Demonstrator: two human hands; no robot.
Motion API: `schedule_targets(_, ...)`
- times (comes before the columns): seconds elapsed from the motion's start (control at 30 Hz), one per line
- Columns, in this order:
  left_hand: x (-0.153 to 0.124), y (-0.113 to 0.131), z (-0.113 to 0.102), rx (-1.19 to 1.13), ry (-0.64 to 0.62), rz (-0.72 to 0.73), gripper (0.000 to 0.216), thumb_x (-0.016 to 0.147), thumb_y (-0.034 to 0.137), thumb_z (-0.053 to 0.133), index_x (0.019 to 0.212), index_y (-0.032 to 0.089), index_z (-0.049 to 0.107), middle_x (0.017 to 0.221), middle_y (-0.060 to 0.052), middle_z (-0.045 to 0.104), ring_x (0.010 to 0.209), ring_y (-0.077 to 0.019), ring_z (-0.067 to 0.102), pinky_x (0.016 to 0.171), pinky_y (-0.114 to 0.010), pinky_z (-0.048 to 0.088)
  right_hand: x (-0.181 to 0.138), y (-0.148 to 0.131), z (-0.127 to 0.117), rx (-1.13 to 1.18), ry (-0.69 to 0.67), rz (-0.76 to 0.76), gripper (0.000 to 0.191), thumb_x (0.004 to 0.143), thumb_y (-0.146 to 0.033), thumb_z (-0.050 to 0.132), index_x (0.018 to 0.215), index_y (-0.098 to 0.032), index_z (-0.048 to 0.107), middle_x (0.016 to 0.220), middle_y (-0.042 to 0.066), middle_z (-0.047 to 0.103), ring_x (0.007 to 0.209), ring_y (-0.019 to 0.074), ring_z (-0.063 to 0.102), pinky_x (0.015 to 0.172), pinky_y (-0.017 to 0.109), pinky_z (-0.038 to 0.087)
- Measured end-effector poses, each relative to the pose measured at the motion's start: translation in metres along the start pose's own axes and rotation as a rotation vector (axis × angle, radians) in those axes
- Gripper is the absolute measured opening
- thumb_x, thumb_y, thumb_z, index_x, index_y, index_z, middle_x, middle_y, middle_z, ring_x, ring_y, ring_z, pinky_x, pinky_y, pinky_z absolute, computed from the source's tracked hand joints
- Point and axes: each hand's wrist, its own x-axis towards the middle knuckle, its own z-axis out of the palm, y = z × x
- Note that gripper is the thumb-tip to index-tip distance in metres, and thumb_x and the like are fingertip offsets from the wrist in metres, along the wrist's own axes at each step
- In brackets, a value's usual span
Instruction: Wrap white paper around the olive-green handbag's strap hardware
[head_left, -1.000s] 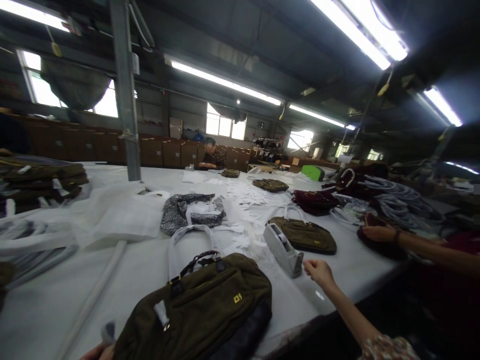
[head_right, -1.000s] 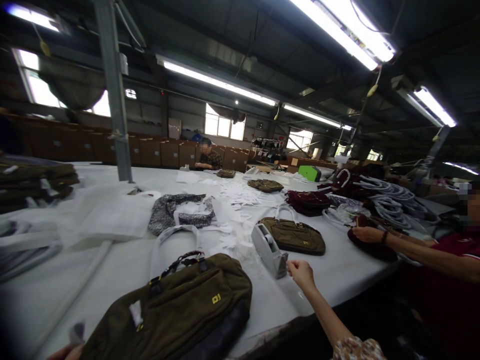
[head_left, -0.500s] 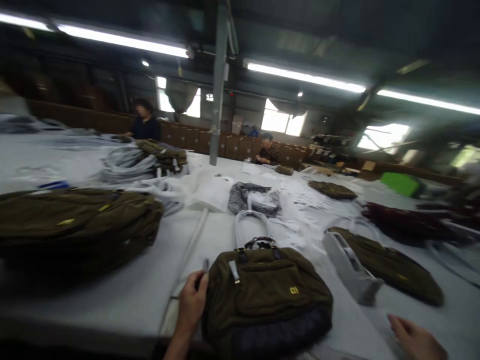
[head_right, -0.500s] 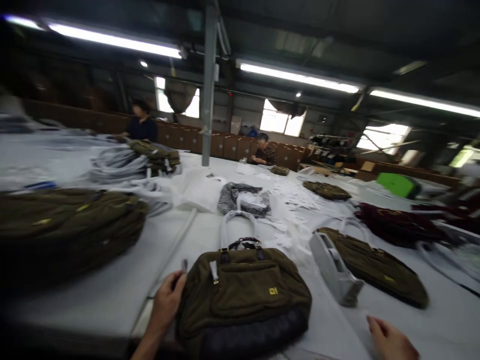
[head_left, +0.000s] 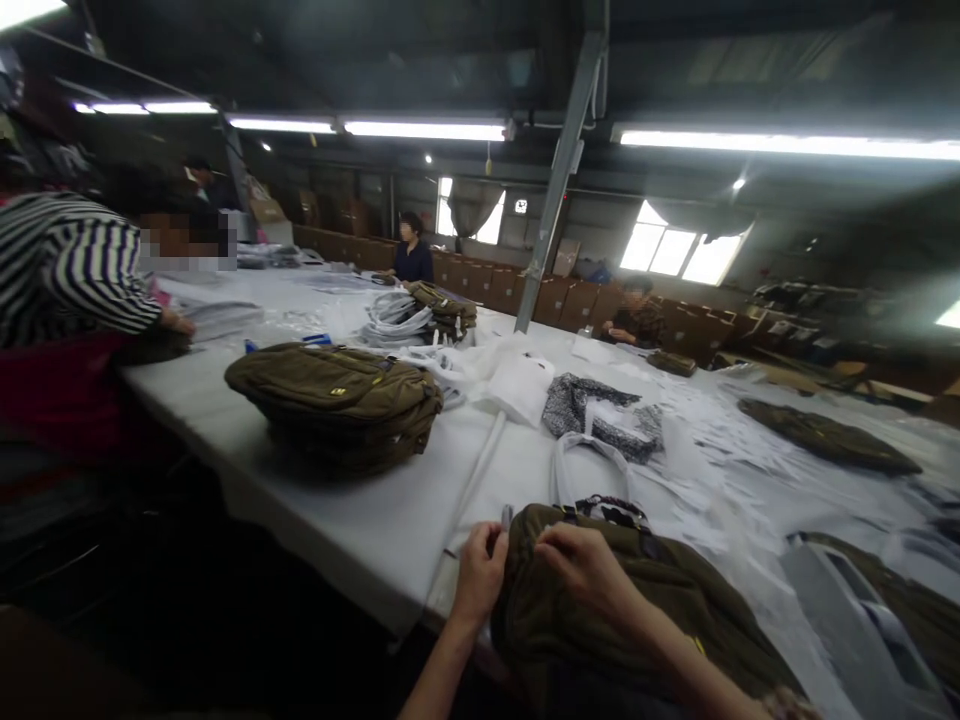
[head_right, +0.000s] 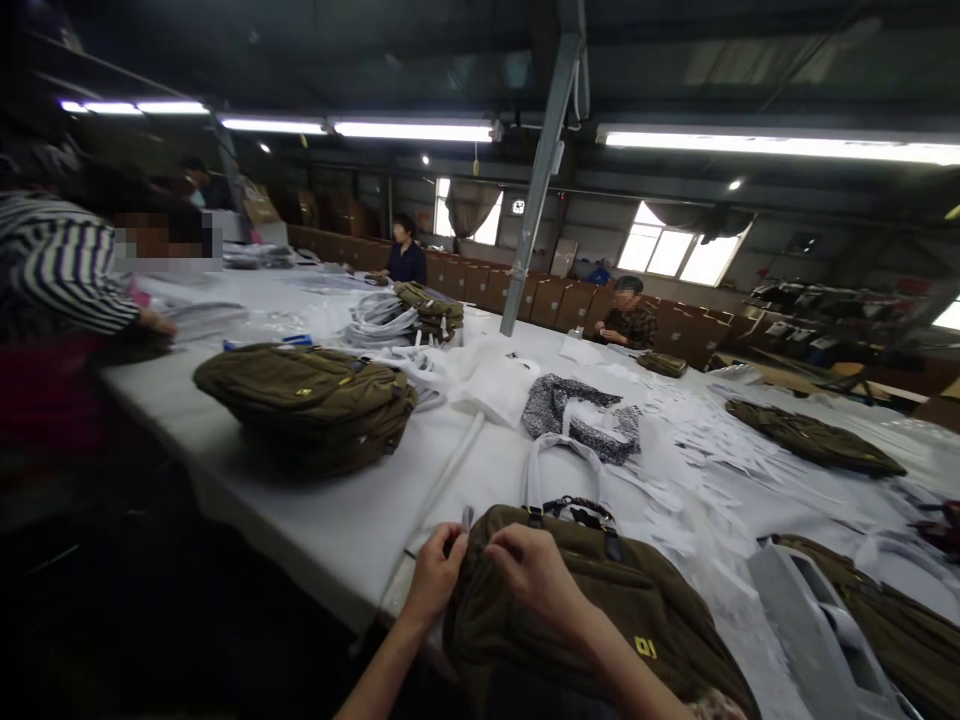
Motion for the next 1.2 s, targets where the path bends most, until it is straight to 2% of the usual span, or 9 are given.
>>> schedule_targets(0.1,0.000,0.001,-0.001,0.004,-0.005,0.002,0.016,0.082,0.029,0.046,0.083,0.017,0.057,0.082,-0.004,0.062,0.080,-0.0180,0.058,0.076,-0.029,0.044,0.025,0.006,0.024,0.004,-0.066,-0.025,0.019,0.083,-0.026,0.053,0.071,-0.016,0.065,0.064,0.000,0.062,0.061,0.0140,0.055,0.058,0.022,0.039)
schedule_targets(0.23,0.000,0.003,-0.002,0.000,-0.018,-0.001,0.014,0.083,0.026,0.044,0.082,0.017,0.055,0.081,-0.004,0.060,0.079,-0.0175,0.057,0.075,-0.029,0.044,0.042,0.016,0.039,-0.096,-0.086,-0.012,0.021,0.081,-0.023,0.053,0.066,-0.015,0.066,0.060,0.001,0.061,0.058,0.0131,0.053,0.057,0.022,0.035)
schedule_targets(0.43,0.001,0.006,-0.003,-0.005,-0.028,0.009,0.015,0.084,0.023,0.042,0.079,0.018,0.054,0.079,-0.003,0.057,0.078,-0.0166,0.055,0.074,-0.028,0.042,0.053,0.024,0.045,-0.154,-0.093,0.107,0.024,0.076,-0.023,0.054,0.056,-0.014,0.063,0.050,0.000,0.055,0.052,0.0119,0.046,0.052,0.023,0.030)
schedule_targets(0.57,0.001,0.006,-0.004,-0.003,-0.028,0.012,0.015,0.084,0.022,0.042,0.078,0.018,0.055,0.079,-0.003,0.057,0.078,-0.0166,0.055,0.073,-0.029,0.042,0.058,0.030,0.046,-0.121,-0.086,0.187,0.019,0.071,-0.023,0.057,0.058,-0.012,0.064,0.047,-0.002,0.052,0.049,0.0107,0.044,0.047,0.020,0.028)
schedule_targets(0.77,-0.001,0.006,-0.002,0.001,-0.021,0.003,0.014,0.083,0.021,0.042,0.077,0.019,0.054,0.078,-0.002,0.057,0.077,-0.0160,0.055,0.073,-0.028,0.043,0.055,0.037,0.053,-0.054,-0.057,0.200,0.023,0.071,-0.023,0.054,0.050,-0.013,0.053,0.046,-0.006,0.039,0.049,0.0083,0.037,0.046,0.019,0.025)
schedule_targets(0.9,-0.005,0.007,0.003,0.036,0.101,-0.067,0.011,0.082,0.024,0.047,0.090,0.017,0.050,0.080,-0.004,0.055,0.077,-0.0180,0.054,0.075,-0.033,0.043,0.051,0.041,0.059,-0.032,0.011,0.234,0.024,0.073,-0.025,0.050,0.052,-0.013,0.051,0.049,-0.005,0.040,0.049,0.0088,0.037,0.046,0.019,0.026)
schedule_targets(1.0,-0.008,0.007,0.007,0.112,0.214,-0.021,0.021,0.080,0.022,0.048,0.101,0.017,0.047,0.087,-0.005,0.052,0.079,-0.0182,0.053,0.079,-0.035,0.043,0.050,0.043,0.063,-0.022,0.033,0.252,0.025,0.073,-0.025,0.049,0.052,-0.013,0.052,0.049,-0.004,0.041,0.049,0.0094,0.039,0.046,0.019,0.027)
schedule_targets(1.1,-0.009,0.006,0.008,0.163,0.141,0.073,0.021,0.083,0.018,0.042,0.100,0.021,0.053,0.089,-0.004,0.051,0.082,-0.0178,0.053,0.080,-0.034,0.042,0.050,0.044,0.065,-0.028,0.046,0.244,0.026,0.074,-0.026,0.049,0.053,-0.013,0.054,0.049,-0.003,0.043,0.050,0.0100,0.040,0.046,0.020,0.028)
schedule_targets(1.2,-0.007,0.005,0.007,0.163,0.049,0.066,0.024,0.086,0.019,0.036,0.098,0.021,0.057,0.089,-0.005,0.052,0.087,-0.0194,0.053,0.082,-0.036,0.042,0.048,0.043,0.063,-0.052,0.055,0.204,0.029,0.077,-0.028,0.050,0.052,-0.014,0.053,0.048,-0.003,0.043,0.050,0.0106,0.040,0.047,0.021,0.027)
